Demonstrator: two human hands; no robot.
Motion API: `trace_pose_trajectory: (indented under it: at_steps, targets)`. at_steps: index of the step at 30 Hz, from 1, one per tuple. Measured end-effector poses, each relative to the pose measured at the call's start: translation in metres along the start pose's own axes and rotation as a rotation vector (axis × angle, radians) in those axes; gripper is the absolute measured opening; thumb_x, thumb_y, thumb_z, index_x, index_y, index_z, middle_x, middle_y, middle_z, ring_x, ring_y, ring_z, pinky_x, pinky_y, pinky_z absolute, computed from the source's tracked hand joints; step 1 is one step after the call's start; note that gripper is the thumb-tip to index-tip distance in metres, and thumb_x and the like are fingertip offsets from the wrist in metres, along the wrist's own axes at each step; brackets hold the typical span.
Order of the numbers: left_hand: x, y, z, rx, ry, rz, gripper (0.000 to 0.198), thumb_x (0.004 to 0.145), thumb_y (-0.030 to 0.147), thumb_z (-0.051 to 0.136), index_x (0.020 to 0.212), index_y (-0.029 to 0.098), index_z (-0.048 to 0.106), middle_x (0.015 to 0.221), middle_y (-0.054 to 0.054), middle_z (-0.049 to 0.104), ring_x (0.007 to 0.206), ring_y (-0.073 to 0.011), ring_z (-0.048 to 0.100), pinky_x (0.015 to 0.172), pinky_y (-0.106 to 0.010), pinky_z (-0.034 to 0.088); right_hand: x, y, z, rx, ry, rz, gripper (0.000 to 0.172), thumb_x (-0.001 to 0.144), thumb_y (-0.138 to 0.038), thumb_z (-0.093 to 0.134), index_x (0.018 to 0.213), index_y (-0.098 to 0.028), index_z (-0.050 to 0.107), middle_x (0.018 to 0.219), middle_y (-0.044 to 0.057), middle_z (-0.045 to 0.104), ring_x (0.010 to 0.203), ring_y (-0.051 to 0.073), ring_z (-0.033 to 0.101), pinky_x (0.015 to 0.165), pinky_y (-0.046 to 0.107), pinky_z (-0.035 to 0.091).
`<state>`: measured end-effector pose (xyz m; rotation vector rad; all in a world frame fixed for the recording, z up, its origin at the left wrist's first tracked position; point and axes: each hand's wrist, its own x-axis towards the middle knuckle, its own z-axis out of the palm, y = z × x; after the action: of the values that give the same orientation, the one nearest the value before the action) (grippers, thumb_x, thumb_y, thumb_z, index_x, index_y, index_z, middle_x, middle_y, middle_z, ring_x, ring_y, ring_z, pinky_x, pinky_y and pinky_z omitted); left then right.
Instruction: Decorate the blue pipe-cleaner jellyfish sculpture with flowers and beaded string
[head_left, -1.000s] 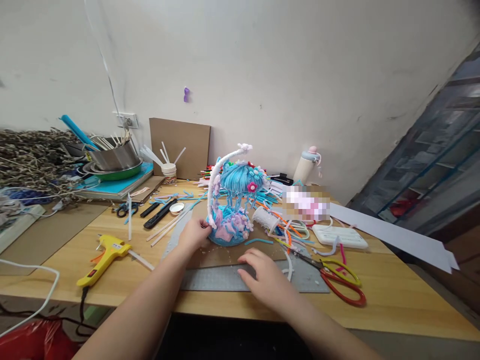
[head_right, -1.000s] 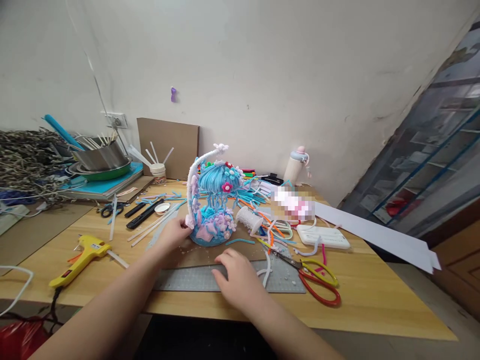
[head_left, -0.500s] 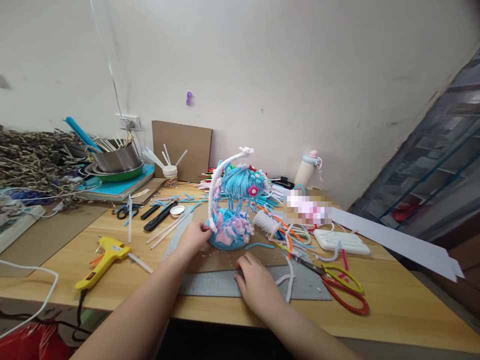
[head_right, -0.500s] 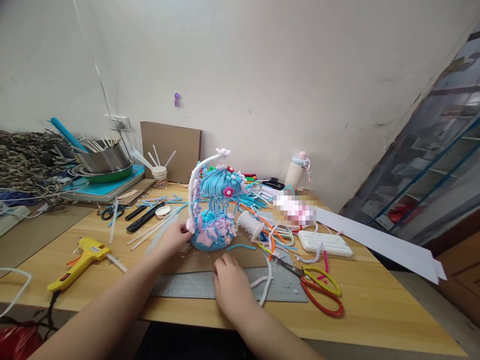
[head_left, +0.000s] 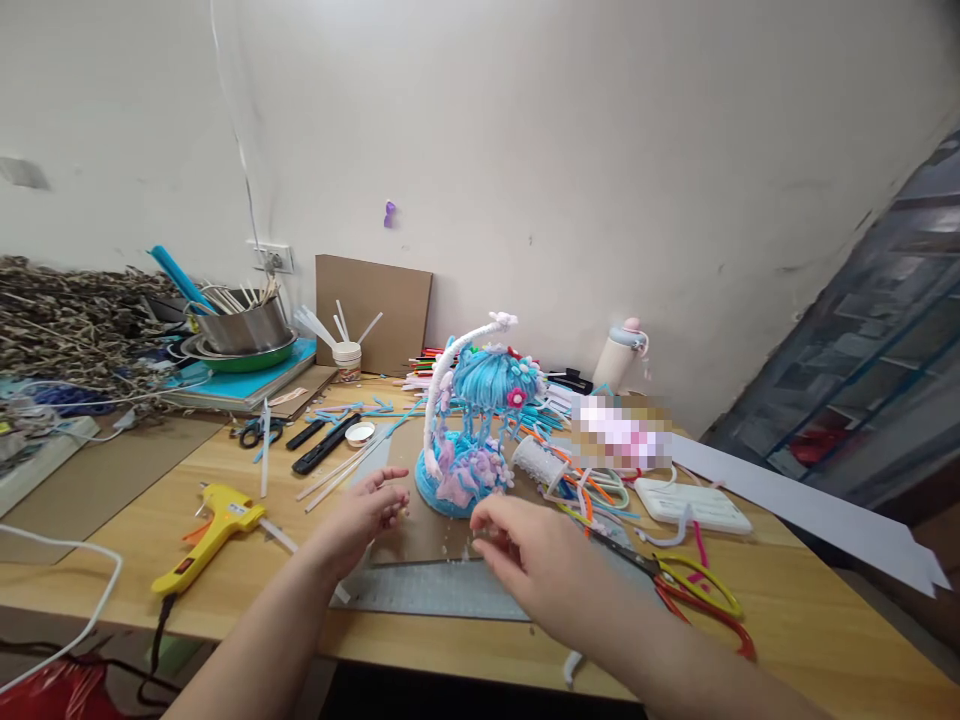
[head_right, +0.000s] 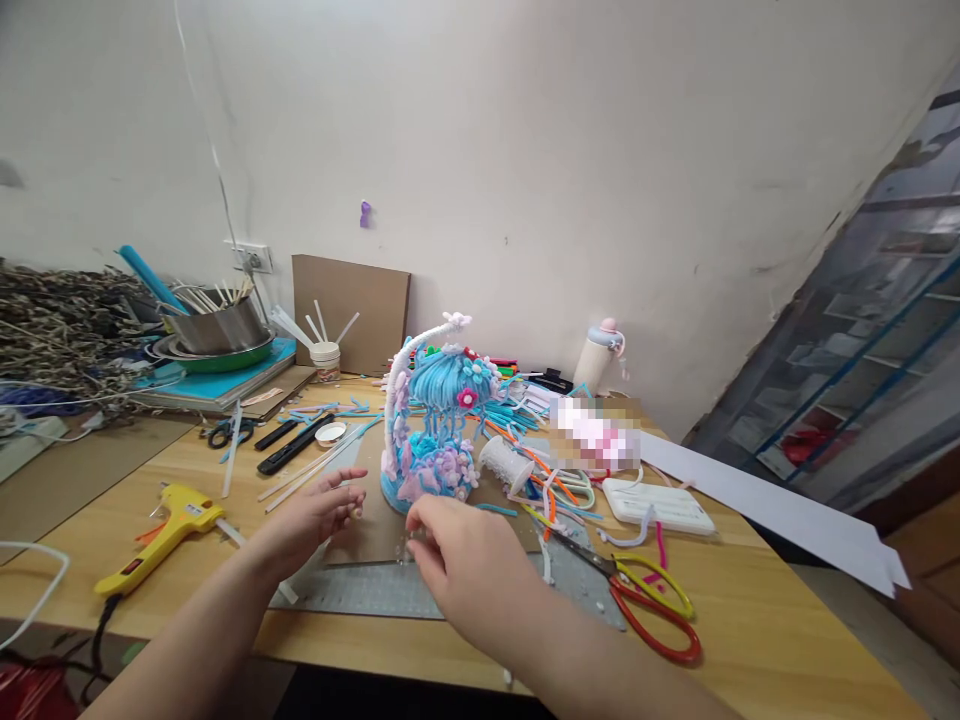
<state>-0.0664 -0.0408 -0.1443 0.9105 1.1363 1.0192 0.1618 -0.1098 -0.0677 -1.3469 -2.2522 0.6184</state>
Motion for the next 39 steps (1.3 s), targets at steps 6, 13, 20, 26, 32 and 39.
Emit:
trace_pose_trajectory:
  at_steps: [6,13,20,26,32,39]
  targets:
    - [-0.011,0.016,0.003,0.064,0.181,0.351,0.027,0.062,0.018,0.065,0.090,0.017,0.065,0.093,-0.005,0.066,0.088,-0.0178,0.059,0.077,-0.027,0.043,0.038,-0.045,-0.048,0.111,-0.164,-0.121,0.017,0.085,-0.014,0.049,0.091,-0.021,0.063,0.078,-0.001,0.064,0.065,0.009,0.054,0.059,0.021,0.039]
    - [-0.037,0.035,-0.009,0.260,-0.268,0.560,0.039,0.081,0.054,0.056,0.098,0.020,0.066,0.096,-0.007,0.068,0.099,-0.0253,0.058,0.092,-0.038,0.042,0.074,-0.062,-0.066,0.636,-0.430,0.078,0.025,0.087,-0.019,0.050,0.110,-0.019,0.060,0.062,-0.003,0.060,0.044,0.005,0.046,0.039,0.014,0.034]
    - [-0.007,0.065,-0.021,0.676,-0.007,0.634,0.022,0.087,0.039,0.055,0.083,0.020,0.066,0.095,-0.005,0.065,0.096,-0.0199,0.058,0.091,-0.034,0.042,0.064,-0.036,-0.090,1.136,-0.605,0.083,0.041,0.085,-0.023,0.058,0.126,-0.019,0.053,0.080,0.004,0.066,0.068,0.013,0.068,0.045,0.014,0.051]
    - [0.016,0.077,-0.012,0.798,0.018,0.695,0.017,0.086,0.036,0.057,0.084,0.025,0.071,0.109,-0.004,0.062,0.106,-0.0196,0.056,0.096,-0.034,0.040,0.046,-0.017,-0.111,1.268,-0.659,0.168,0.038,0.083,-0.032,0.064,0.119,-0.022,0.059,0.087,0.004,0.070,0.071,0.013,0.072,0.053,0.014,0.054]
    - [0.027,0.089,0.006,0.861,-0.005,0.672,0.023,0.087,0.039,0.055,0.082,0.024,0.072,0.085,-0.003,0.064,0.079,-0.0157,0.058,0.069,-0.027,0.044,0.039,0.005,-0.131,1.264,-0.677,0.157,0.067,0.074,-0.055,0.067,0.133,-0.029,0.049,0.091,0.006,0.074,0.067,0.015,0.073,0.053,0.013,0.049]
    - [0.037,0.092,0.019,0.765,-0.017,0.600,0.022,0.086,0.037,0.056,0.088,0.021,0.072,0.077,-0.001,0.070,0.072,-0.0150,0.061,0.065,-0.025,0.044,0.038,0.020,-0.141,1.287,-0.645,0.162,0.062,0.078,-0.050,0.066,0.134,-0.029,0.049,0.092,0.006,0.075,0.072,0.018,0.073,0.056,0.014,0.052]
